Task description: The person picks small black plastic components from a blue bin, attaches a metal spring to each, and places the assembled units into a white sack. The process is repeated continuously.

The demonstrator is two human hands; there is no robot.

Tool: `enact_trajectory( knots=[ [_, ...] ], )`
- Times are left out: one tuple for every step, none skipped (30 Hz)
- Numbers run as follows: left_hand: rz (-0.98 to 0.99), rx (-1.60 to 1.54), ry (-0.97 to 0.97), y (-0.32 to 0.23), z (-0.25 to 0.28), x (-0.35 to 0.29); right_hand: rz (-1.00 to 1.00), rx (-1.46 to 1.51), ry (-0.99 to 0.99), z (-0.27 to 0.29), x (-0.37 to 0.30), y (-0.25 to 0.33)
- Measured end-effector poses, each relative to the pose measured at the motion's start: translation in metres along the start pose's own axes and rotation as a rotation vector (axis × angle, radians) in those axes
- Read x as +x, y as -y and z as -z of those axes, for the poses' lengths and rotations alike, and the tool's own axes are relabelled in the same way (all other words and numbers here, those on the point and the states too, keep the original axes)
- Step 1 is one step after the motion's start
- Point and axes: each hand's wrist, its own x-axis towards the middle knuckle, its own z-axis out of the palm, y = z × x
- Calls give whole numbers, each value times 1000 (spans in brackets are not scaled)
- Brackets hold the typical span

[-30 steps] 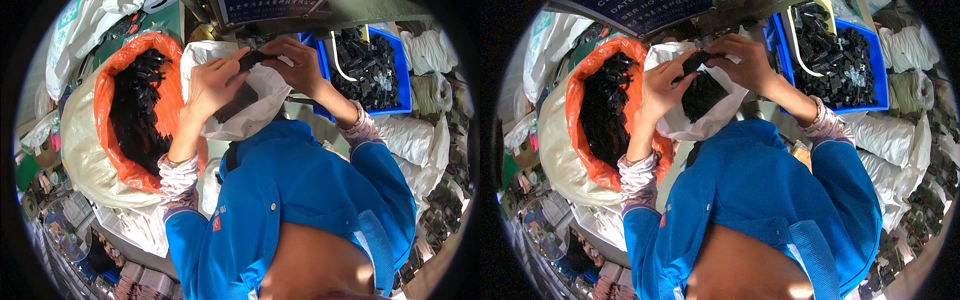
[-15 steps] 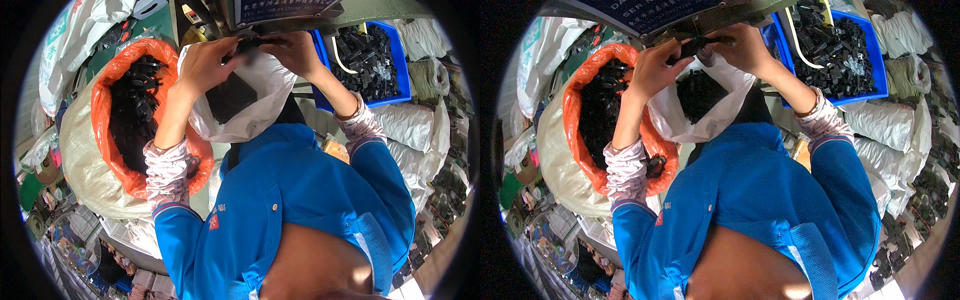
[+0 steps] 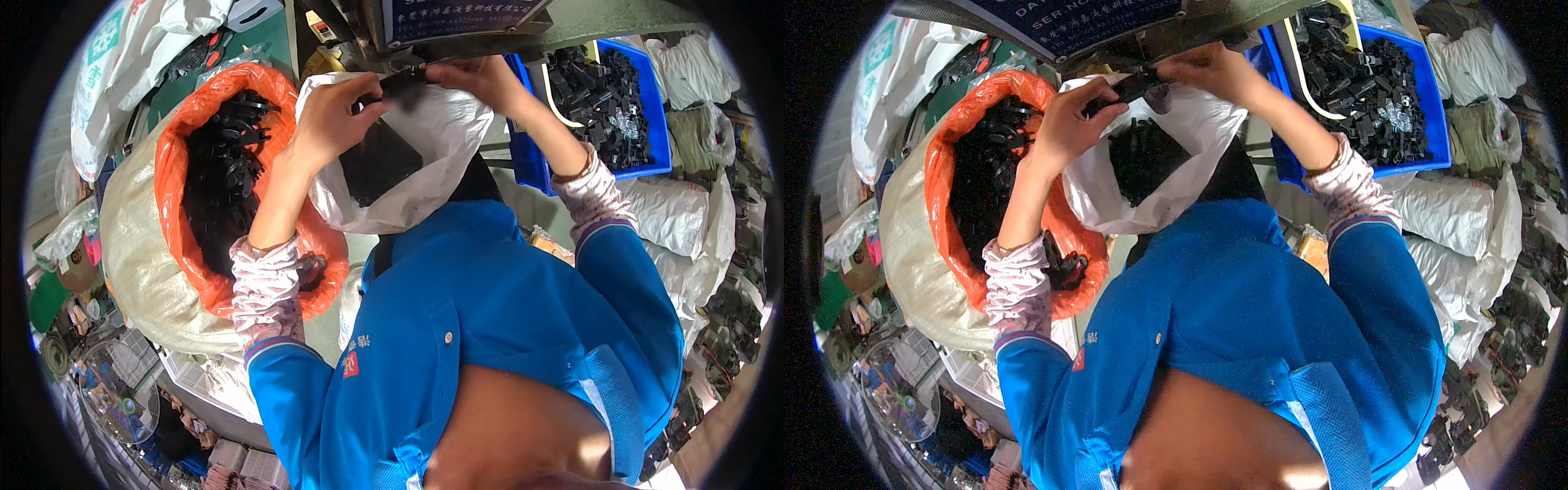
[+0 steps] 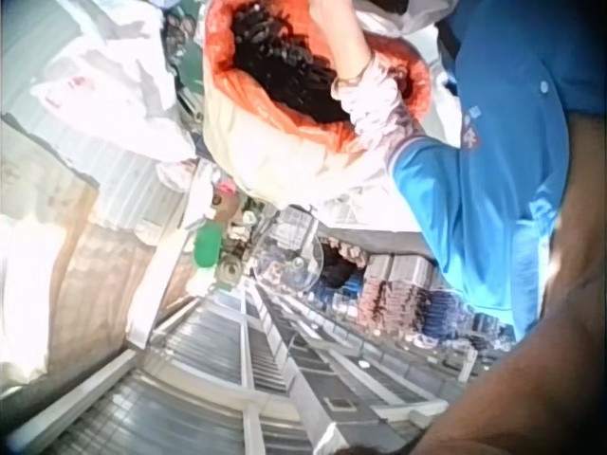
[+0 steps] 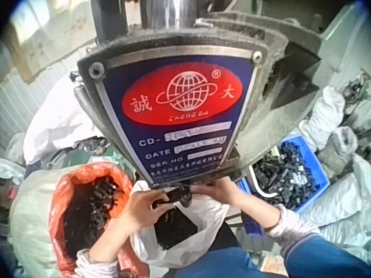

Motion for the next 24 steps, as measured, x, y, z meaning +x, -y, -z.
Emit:
enact_trajectory(
  knots=[
    [-37,4,-22,2,0,0,-101,55,98,14,4,-2],
    [-43,-8,-13,2,1,4,38,-125,129,25,16,-30],
    [-41,-18,-2,2,1,6,110,-468,189,25,26,-52],
    [-37,-30,12,1,0,5,207,-805,230,25,36,-73],
    [-26,-42,12,2,-1,6,230,-1309,288,15,48,-75],
    [-16,-54,13,3,-2,7,175,-1462,310,12,55,-76],
    [-3,-63,9,3,-2,6,129,-1615,343,5,63,-73],
    [80,-51,30,0,1,3,32,-1408,357,0,65,-58],
    [165,-39,51,-7,5,0,-62,-1200,369,-4,65,-42],
    [238,-32,75,-12,7,-1,-42,-1199,341,-4,60,-31],
    [215,-11,72,-11,6,-3,-13,-1194,319,-7,56,-20],
    [194,12,68,-8,4,-4,-39,-1264,399,-5,53,-14],
    [120,43,42,-6,5,-4,-55,-1333,474,-4,56,-12],
    [38,75,20,-5,6,-1,-89,-1326,501,-2,60,-39],
    [-88,113,-52,-6,0,4,-129,-1320,523,2,62,-66],
    [-127,92,-111,-7,-6,-3,-149,-1312,517,5,69,-80],
    [-163,77,-184,-2,-13,-12,-156,-1304,527,-5,74,-69],
    [-162,79,-260,2,-22,-22,-136,-1351,551,-4,68,-56],
    [-183,69,-317,7,-30,-30,-64,-1411,445,-4,69,-72],
    [-267,176,-302,17,-32,-36,4,-1467,335,-5,71,-87],
    [-283,314,-296,18,-30,-44,10,-1319,229,-5,73,-98],
    [-218,312,-281,29,-28,-54,34,-1162,130,-5,74,-108],
    [-156,312,-270,49,-24,-65,53,-1095,83,-5,75,-112],
    [-31,367,-329,76,-15,-77,75,-1028,37,-1,77,-119]
  ],
)
